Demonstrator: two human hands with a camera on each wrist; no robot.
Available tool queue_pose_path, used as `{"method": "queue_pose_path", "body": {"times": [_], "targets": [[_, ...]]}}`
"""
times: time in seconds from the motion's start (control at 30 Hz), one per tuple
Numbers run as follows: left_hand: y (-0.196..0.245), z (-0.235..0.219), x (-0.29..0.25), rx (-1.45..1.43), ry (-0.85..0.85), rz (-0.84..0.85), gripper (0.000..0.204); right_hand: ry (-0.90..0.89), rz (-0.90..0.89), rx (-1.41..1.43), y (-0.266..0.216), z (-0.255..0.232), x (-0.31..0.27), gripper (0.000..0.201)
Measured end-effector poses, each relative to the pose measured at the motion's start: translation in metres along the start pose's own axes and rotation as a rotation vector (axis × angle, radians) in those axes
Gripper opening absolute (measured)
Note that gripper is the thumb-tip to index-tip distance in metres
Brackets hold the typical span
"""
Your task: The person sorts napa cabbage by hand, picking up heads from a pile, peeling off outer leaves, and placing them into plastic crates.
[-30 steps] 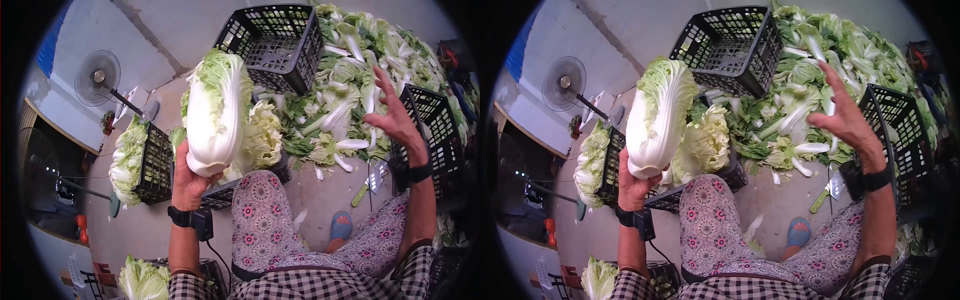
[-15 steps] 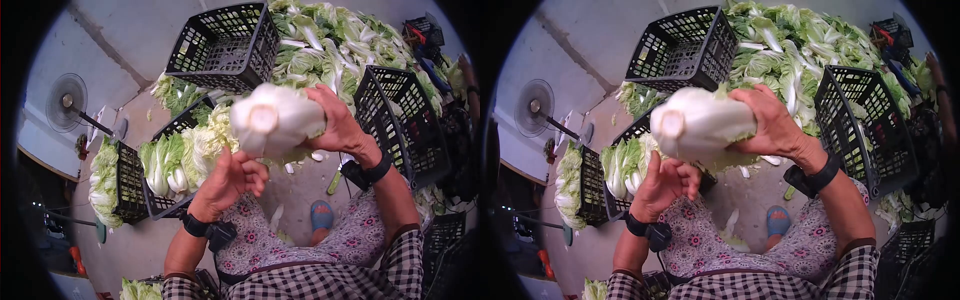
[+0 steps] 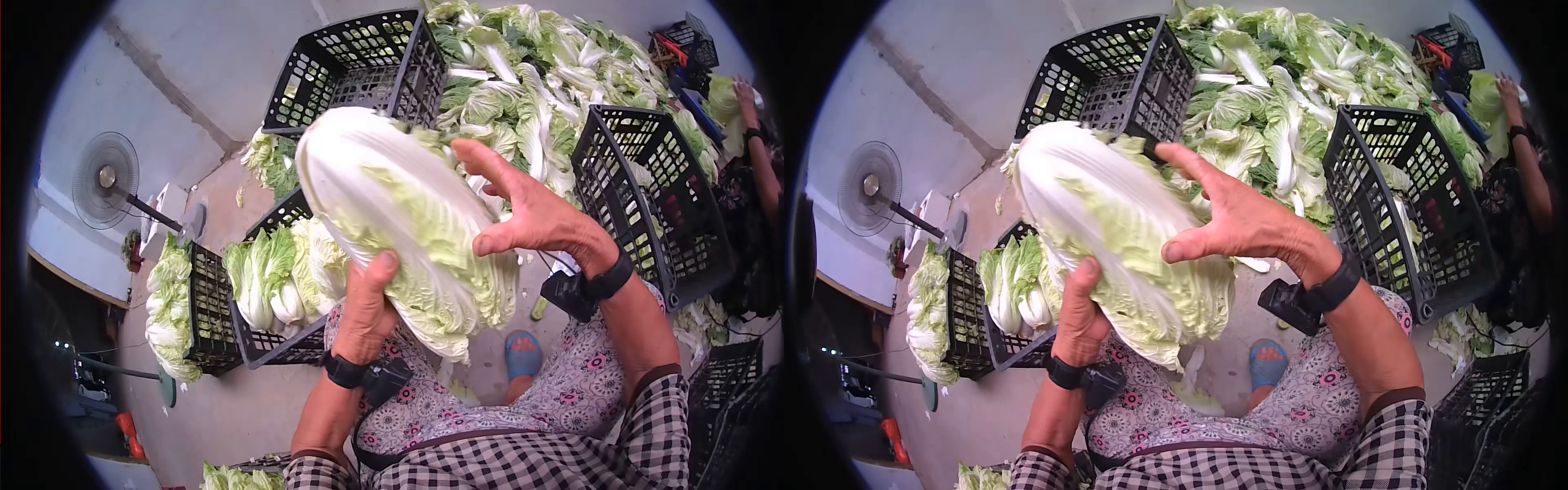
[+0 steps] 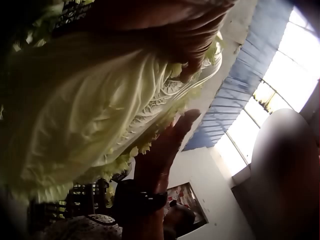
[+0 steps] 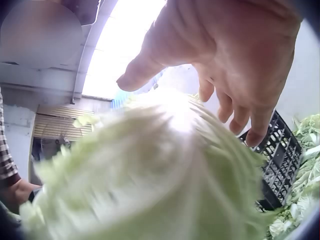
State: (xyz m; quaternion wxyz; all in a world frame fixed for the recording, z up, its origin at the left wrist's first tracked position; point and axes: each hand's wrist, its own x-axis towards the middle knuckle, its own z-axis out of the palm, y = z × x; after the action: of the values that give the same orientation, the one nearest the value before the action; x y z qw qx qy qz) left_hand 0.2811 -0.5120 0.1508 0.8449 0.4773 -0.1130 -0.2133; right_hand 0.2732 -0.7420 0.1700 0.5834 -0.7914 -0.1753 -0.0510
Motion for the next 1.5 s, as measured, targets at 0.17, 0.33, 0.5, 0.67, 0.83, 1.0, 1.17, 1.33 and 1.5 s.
{"method": "queue_pose_path", "body": {"times": [0.17,0.33,0.5,0.67,0.83,1.0,1.17,1.33,1.5], "targets": [[0.007,-0.003,-0.003,0.011,-0.007,-0.020,0.088,-0.128,0.155,0.342,0.010,0.022,-0.002,0.139],[0.021,0.009,-0.013,0.190,0.038,-0.031,0.087,-0.265,0.145,1.031,0.009,0.059,-0.007,0.110],[0.024,0.011,-0.009,-0.029,0.041,-0.020,0.077,-0.071,0.157,1.188,-0.006,0.055,-0.012,0.084],[0.013,-0.030,-0.007,-0.049,-0.017,-0.035,0.078,0.094,-0.002,1.172,-0.015,0.027,-0.011,0.077],[0.009,-0.013,-0.001,0.164,-0.141,-0.020,0.062,0.353,-0.203,0.842,-0.030,-0.050,-0.023,0.072],[0.008,-0.055,0.006,0.268,-0.023,-0.028,0.050,0.744,-0.263,0.455,-0.024,-0.142,-0.069,0.071],[-0.005,-0.083,0.010,0.206,0.090,-0.088,0.042,1.035,-0.250,0.183,0.004,-0.219,-0.121,0.074],[-0.009,-0.084,0.014,0.190,0.059,-0.113,0.039,1.264,-0.076,-0.122,0.024,-0.249,-0.159,0.074],[-0.014,-0.084,0.020,0.273,0.002,-0.173,0.041,1.243,0.420,-0.600,0.046,-0.264,-0.187,0.092]]}}
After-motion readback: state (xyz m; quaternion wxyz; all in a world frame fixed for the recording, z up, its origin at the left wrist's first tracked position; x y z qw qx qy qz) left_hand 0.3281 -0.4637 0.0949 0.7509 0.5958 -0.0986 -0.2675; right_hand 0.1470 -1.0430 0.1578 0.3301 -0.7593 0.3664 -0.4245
